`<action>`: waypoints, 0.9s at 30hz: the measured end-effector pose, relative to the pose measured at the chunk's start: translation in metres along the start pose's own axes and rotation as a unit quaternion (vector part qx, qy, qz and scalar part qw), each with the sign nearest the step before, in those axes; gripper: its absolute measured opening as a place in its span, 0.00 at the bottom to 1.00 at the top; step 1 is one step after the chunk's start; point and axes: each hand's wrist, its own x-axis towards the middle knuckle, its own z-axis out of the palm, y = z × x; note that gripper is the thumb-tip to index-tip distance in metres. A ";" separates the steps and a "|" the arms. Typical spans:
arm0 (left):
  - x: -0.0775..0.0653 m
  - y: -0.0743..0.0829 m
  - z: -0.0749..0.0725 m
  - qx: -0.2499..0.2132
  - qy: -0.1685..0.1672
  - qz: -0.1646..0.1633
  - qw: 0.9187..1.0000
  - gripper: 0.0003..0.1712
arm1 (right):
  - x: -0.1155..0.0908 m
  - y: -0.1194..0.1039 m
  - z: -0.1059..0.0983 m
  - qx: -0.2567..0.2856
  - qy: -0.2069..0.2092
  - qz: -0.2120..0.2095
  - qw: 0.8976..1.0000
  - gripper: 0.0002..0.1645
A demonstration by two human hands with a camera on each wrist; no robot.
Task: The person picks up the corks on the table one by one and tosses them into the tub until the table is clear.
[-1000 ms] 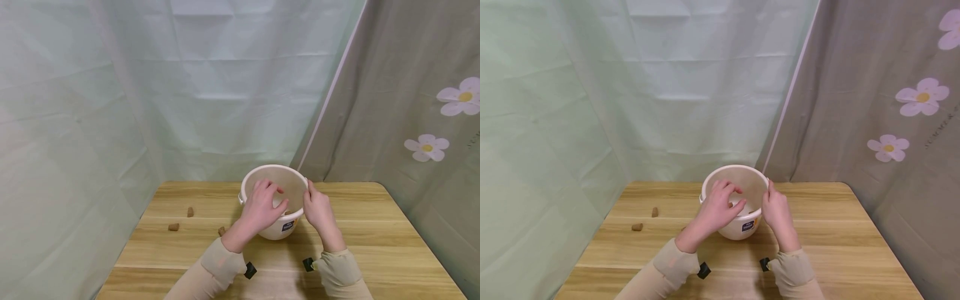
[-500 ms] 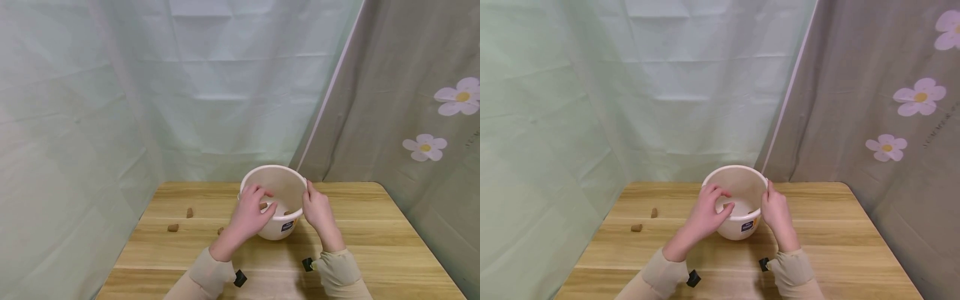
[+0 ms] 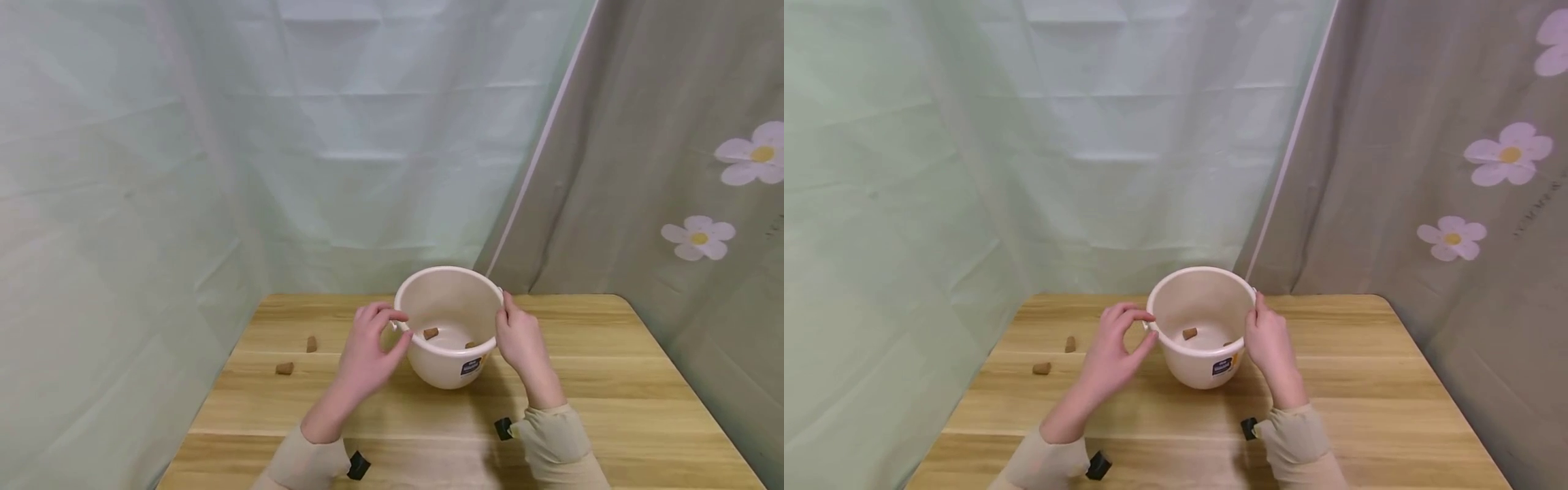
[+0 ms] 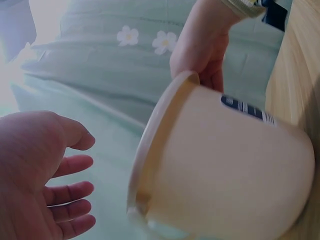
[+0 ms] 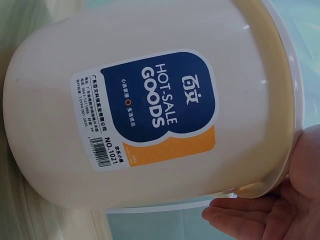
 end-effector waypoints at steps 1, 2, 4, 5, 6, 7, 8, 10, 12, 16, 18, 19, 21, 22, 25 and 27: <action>-0.002 -0.003 -0.003 0.003 0.001 -0.005 1.000 0.11 | 0.000 0.000 0.000 0.000 -0.001 0.001 1.000 0.35; -0.005 -0.007 -0.007 0.006 0.002 -0.009 1.000 0.11 | 0.000 0.000 0.000 0.000 -0.002 0.001 1.000 0.35; -0.010 -0.015 -0.012 0.014 0.006 -0.016 1.000 0.11 | 0.000 -0.001 0.000 0.000 -0.004 0.003 1.000 0.34; -0.013 -0.019 -0.014 0.018 0.008 -0.019 1.000 0.11 | 0.000 -0.001 0.000 0.001 -0.004 0.004 1.000 0.34; -0.016 -0.023 -0.016 0.021 0.008 -0.022 0.999 0.11 | 0.000 -0.001 0.000 0.001 -0.004 0.004 1.000 0.34; -0.020 -0.027 -0.018 0.024 0.009 -0.024 0.999 0.11 | 0.000 -0.001 0.000 0.001 -0.003 0.004 1.000 0.34; -0.023 -0.031 -0.020 0.028 0.009 -0.027 0.999 0.11 | 0.000 -0.001 0.000 0.001 -0.003 0.003 1.000 0.34; -0.031 -0.039 -0.023 0.035 0.004 -0.034 0.999 0.11 | 0.000 -0.002 0.000 0.002 -0.002 0.002 1.000 0.34; -0.038 -0.046 -0.025 0.041 -0.003 -0.045 0.998 0.11 | 0.001 -0.001 0.001 0.002 -0.001 0.001 1.000 0.34; -0.053 -0.062 -0.031 0.049 -0.006 -0.071 0.996 0.10 | 0.002 -0.001 0.001 0.000 -0.008 0.002 1.000 0.35; -0.060 -0.071 -0.036 0.052 -0.004 -0.084 0.995 0.10 | 0.003 -0.001 0.001 -0.001 -0.012 0.002 1.000 0.35; -0.063 -0.075 -0.039 0.056 -0.003 -0.088 0.995 0.10 | 0.003 0.000 0.001 -0.001 -0.014 0.002 1.000 0.35; -0.069 -0.084 -0.044 0.065 0.000 -0.096 0.993 0.10 | 0.002 -0.001 0.001 0.000 -0.014 0.002 1.000 0.35; -0.072 -0.088 -0.046 0.070 0.001 -0.098 0.993 0.10 | 0.002 -0.001 0.001 0.001 -0.014 0.002 1.000 0.35; -0.079 -0.100 -0.052 0.087 0.007 -0.103 0.991 0.10 | 0.002 0.000 0.001 0.004 -0.010 0.003 1.000 0.35; -0.083 -0.107 -0.056 0.096 0.011 -0.107 0.990 0.10 | 0.001 0.000 0.001 0.005 -0.009 0.004 1.000 0.35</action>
